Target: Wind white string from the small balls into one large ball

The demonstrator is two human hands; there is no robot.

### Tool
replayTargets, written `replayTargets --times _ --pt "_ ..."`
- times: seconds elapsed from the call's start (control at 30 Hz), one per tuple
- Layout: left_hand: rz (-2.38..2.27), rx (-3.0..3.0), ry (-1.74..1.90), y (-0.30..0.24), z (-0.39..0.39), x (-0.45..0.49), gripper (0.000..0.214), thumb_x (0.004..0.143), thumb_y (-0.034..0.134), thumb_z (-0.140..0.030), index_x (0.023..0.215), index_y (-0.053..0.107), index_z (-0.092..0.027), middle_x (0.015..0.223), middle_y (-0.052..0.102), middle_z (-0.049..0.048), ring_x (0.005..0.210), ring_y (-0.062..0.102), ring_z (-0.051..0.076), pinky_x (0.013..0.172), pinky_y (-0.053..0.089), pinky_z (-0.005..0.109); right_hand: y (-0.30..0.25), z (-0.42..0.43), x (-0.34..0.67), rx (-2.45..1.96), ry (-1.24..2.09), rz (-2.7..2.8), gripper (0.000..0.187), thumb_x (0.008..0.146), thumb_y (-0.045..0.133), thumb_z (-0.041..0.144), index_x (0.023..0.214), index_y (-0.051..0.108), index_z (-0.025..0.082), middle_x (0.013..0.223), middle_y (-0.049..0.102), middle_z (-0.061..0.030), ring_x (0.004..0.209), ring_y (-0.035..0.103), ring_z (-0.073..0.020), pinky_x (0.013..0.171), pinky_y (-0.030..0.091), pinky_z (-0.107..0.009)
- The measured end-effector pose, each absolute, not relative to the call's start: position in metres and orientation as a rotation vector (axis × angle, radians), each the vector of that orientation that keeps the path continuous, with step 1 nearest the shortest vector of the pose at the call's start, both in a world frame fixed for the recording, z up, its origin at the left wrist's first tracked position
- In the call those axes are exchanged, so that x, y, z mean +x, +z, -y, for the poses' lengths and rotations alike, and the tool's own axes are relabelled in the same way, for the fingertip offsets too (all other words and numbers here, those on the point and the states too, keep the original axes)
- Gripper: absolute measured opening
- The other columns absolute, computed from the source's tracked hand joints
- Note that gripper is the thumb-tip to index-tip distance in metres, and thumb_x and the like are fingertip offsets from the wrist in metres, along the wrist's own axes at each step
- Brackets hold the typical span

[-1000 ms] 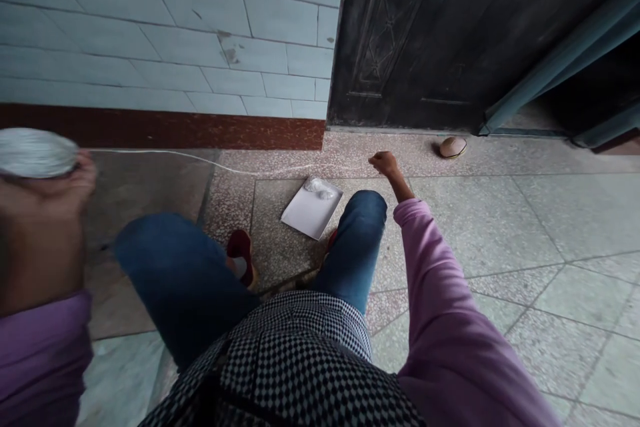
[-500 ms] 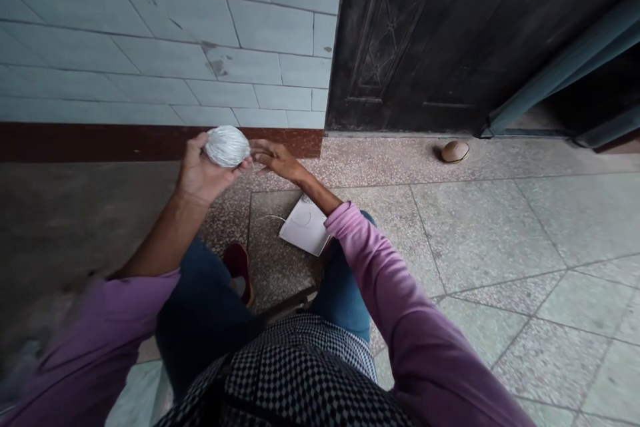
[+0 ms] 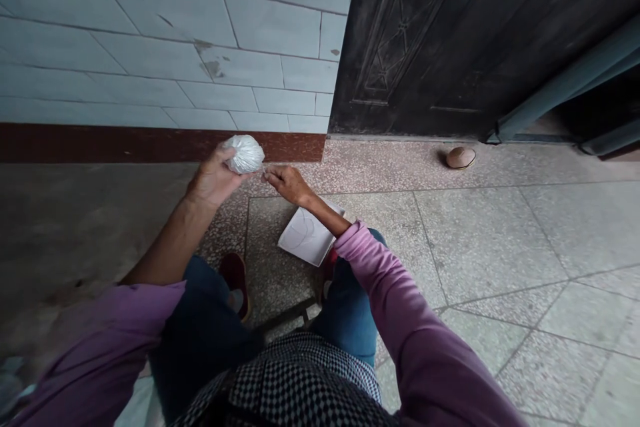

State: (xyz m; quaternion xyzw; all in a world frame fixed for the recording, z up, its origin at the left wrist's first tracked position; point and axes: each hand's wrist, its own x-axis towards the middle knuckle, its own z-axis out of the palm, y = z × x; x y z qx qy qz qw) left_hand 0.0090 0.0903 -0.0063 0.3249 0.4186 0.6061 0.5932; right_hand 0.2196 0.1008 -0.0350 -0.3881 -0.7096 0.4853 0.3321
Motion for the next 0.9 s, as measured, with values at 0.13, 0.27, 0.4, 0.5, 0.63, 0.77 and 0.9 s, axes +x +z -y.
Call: replayTargets --times 0.13,0.27,0.4,0.5,0.63,0.77,0.9 --pt "-1.189 1.058 1.504 -0.005 -0.090 0.011 0.066 0.062 0.109 -0.049 0.116 0.077 -0.028 0.118 0.083 0.0061 0.112 0.075 0.031 0.096 0.064 0.039 -0.028 -0.079 0.227 -0.970 1.269 1.914 0.050 0.125 0.079 0.060 0.092 0.081 0.022 0.084 0.069 -0.0022 0.085 0.062 -0.0240 0.087 0.046 -0.035" --pt "-1.347 1.370 1.421 -0.003 -0.090 -0.003 0.061 0.062 0.110 -0.046 0.110 0.078 -0.025 0.119 0.083 0.0065 0.119 0.073 0.034 0.107 0.059 0.043 -0.018 -0.071 0.238 -0.899 1.264 1.954 0.045 0.127 0.077 0.055 0.097 0.084 0.022 0.090 0.074 -0.0035 0.089 0.064 -0.0252 0.092 0.049 -0.036" --pt "-1.348 1.414 1.153 -0.003 -0.087 -0.015 0.053 0.065 0.109 -0.047 0.105 0.084 -0.024 0.106 0.081 0.0064 0.116 0.076 0.037 0.102 0.060 0.042 -0.004 -0.076 0.249 -1.000 1.187 1.922 0.040 0.127 0.081 0.048 0.097 0.083 0.022 0.093 0.075 -0.0042 0.093 0.066 -0.0263 0.094 0.050 -0.036" --pt "-1.289 1.381 0.966 -0.003 -0.082 -0.016 0.056 0.060 0.115 -0.054 0.100 0.088 -0.027 0.100 0.083 0.0077 0.113 0.080 0.043 0.099 0.067 0.044 0.003 -0.079 0.254 -1.063 1.136 1.890 0.035 0.125 0.085 0.039 0.094 0.079 0.023 0.097 0.076 -0.0057 0.098 0.069 -0.0288 0.095 0.050 -0.037" --pt "-1.215 1.363 0.815 -0.002 -0.076 -0.008 0.064 0.057 0.119 -0.066 0.100 0.094 -0.027 0.107 0.090 0.0097 0.122 0.085 0.047 0.108 0.073 0.050 0.007 -0.077 0.253 -1.092 1.147 1.884 0.033 0.122 0.083 0.028 0.091 0.075 0.025 0.096 0.075 -0.0062 0.097 0.067 -0.0302 0.094 0.049 -0.038" --pt "-1.120 1.337 0.825 -0.005 -0.074 -0.004 0.076 0.061 0.119 -0.072 0.115 0.098 -0.023 0.119 0.093 0.0114 0.128 0.085 0.047 0.105 0.074 0.047 0.010 -0.077 0.252 -1.130 1.179 1.851 0.043 0.121 0.087 0.032 0.085 0.065 0.027 0.088 0.065 -0.0044 0.093 0.060 -0.0296 0.089 0.047 -0.038" --pt "-1.101 1.361 0.788 -0.011 -0.077 -0.005 0.083 0.065 0.118 -0.067 0.127 0.097 -0.016 0.117 0.091 0.0070 0.120 0.084 0.040 0.097 0.070 0.042 0.010 -0.078 0.249 -1.163 1.195 1.807 0.053 0.121 0.089 0.033 0.081 0.055 0.027 0.080 0.054 -0.0022 0.091 0.052 -0.0275 0.084 0.043 -0.036"
